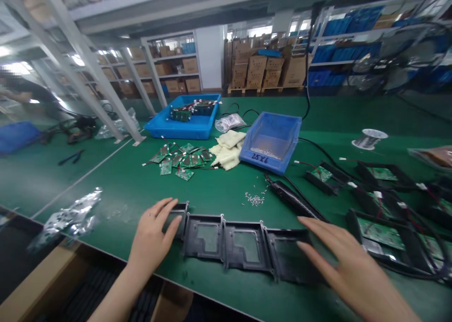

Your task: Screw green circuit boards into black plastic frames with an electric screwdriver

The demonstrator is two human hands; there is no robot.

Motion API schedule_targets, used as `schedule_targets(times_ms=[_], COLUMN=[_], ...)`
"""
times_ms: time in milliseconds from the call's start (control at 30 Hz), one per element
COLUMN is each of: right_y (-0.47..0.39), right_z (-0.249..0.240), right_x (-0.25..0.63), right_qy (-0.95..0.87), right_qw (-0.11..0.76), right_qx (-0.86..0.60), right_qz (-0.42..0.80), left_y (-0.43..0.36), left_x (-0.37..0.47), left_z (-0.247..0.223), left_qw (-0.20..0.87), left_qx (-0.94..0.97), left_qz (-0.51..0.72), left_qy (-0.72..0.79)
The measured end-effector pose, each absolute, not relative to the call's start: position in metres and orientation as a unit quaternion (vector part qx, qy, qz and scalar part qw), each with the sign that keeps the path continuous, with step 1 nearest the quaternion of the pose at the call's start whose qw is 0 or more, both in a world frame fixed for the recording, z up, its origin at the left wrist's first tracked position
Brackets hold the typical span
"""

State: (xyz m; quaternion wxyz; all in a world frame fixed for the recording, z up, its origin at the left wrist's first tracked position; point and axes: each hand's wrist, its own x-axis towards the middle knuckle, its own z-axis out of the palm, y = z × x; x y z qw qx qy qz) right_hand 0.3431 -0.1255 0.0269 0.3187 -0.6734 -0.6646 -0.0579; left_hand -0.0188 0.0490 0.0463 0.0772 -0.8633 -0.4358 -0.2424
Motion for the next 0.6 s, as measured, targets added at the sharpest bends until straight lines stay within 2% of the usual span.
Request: schedule_targets(times_ms=[100,300,433,600], right_y=[-0.114,-0.101,-0.109,-0.126], right_z=[0.031,0.031,0.028,0.041], right_x=[0.371,0.364,0.369,0.361], right_qy=[-0.652,-0.658,-0.646,-0.604], right_qw=[0.325,0.363,0.380,0.407], right_qx=[-0.680,-0.655,-0.656,-0.682], right_qz=[-0.079,-0.084,-0.087,-0.060], left_y=[0.097,0.172,0.174,0.127], left_x=[-0.009,0.036,0.043,0.037], left_z=[0.067,0.063,0.068,0.094], left_qw=[0.024,-0.001,0.000,0.005], left_qx=[-0.852,-0.840,-0.826,-0.801], left_qz=[-0.111,-0.037,-0.064,-0.202], left_qy=[-0.512,-0.541,-0.560,-0.564])
